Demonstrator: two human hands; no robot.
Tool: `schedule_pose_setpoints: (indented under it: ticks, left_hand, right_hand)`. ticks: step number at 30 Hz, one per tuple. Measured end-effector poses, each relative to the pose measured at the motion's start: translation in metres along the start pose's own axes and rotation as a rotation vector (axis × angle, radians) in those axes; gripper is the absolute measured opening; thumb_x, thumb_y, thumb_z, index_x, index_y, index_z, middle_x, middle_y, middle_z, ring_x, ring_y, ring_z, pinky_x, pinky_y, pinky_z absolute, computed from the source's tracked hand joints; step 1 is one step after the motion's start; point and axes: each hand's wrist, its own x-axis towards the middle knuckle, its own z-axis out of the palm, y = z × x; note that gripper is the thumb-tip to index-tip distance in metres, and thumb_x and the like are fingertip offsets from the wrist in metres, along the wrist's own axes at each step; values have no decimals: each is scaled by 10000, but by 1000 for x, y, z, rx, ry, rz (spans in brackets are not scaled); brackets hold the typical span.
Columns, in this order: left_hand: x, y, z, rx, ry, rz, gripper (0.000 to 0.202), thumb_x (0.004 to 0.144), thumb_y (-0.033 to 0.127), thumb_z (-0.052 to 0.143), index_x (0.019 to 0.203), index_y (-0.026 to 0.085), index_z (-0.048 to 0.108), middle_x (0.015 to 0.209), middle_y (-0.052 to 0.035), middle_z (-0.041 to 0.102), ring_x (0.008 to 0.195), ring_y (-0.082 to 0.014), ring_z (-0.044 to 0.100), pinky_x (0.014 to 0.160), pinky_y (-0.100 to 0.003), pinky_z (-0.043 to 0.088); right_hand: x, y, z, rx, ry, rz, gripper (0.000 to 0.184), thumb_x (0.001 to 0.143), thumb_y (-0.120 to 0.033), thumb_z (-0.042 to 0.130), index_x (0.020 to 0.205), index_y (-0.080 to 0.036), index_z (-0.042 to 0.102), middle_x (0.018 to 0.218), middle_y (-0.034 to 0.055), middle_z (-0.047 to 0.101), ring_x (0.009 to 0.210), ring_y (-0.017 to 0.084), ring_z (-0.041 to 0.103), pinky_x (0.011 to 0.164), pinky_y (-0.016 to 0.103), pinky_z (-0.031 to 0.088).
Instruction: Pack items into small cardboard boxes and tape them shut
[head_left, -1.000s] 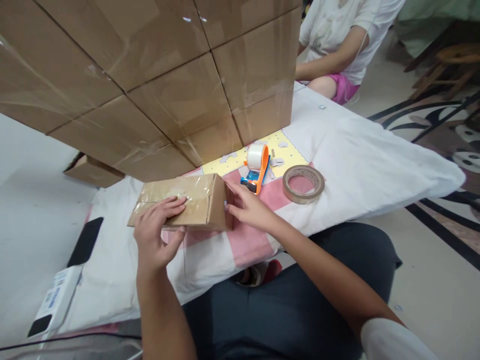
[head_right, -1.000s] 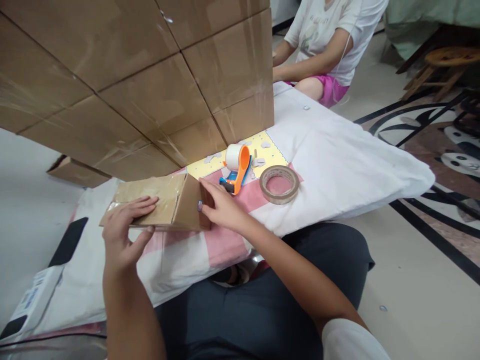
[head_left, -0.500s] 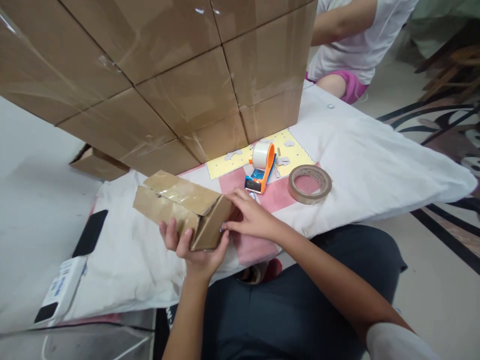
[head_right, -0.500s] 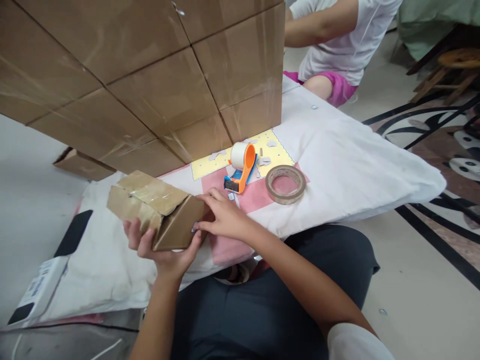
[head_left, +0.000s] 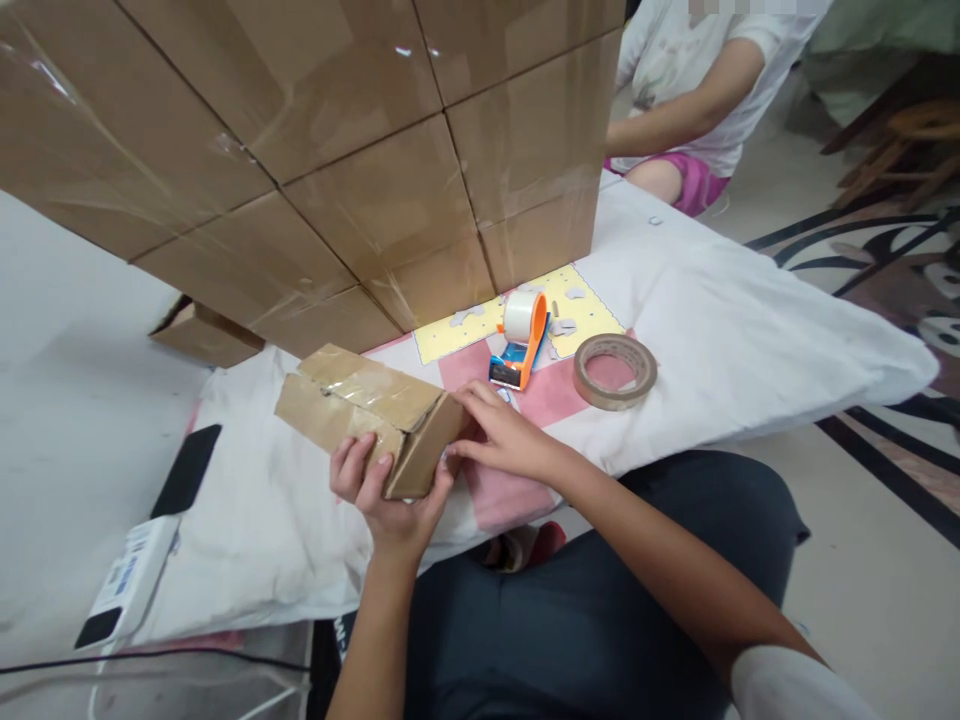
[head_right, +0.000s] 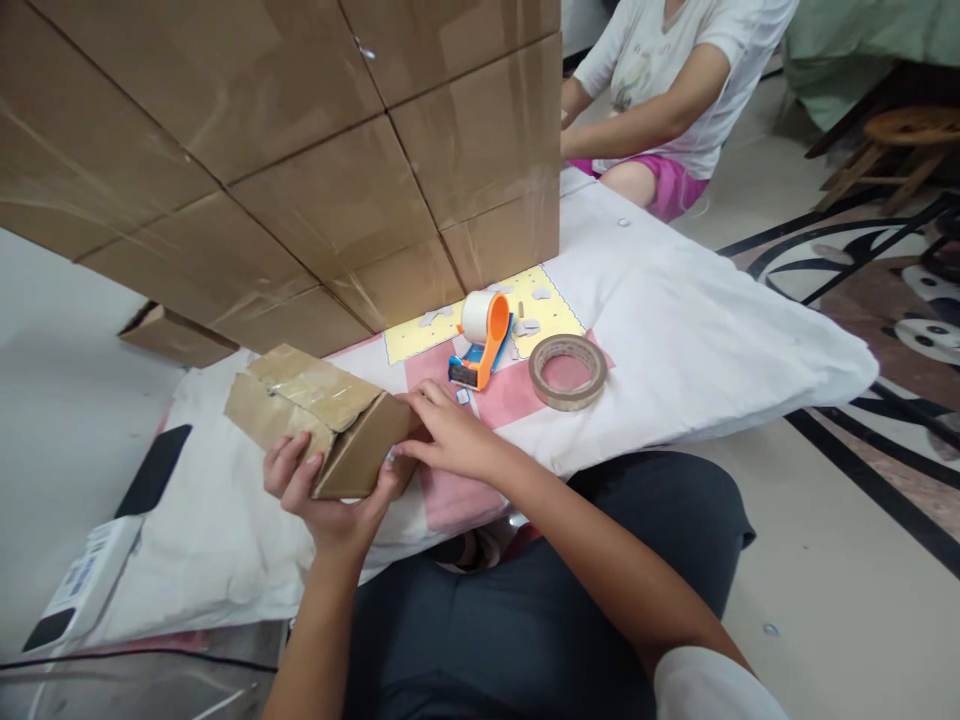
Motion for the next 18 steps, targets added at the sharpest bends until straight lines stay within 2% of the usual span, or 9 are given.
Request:
schedule_pose_setpoints:
  ticks: [11,18]
  left_hand:
    - [4,1,-2,-50,51,46,824,696,234,824,1321,312,292,1324,-127,422,1331,-358,399,1078,-667,380]
    - [5,1,-2,-85,83,56,779,695,233,828,1292,305,333,1328,-133,439,1324,-364,422,1058,-688,395]
  right_hand:
    - [-1,2,6,-67,48,-19,510,864,-303,721,1305,-178,496,1227,112,509,1214,264,478,1034,449,438]
    - [-4,0,4,-64,40,6,551,851,-363,739,1316,-207,488,1238,95,502,1203,251,493,1025,411,441]
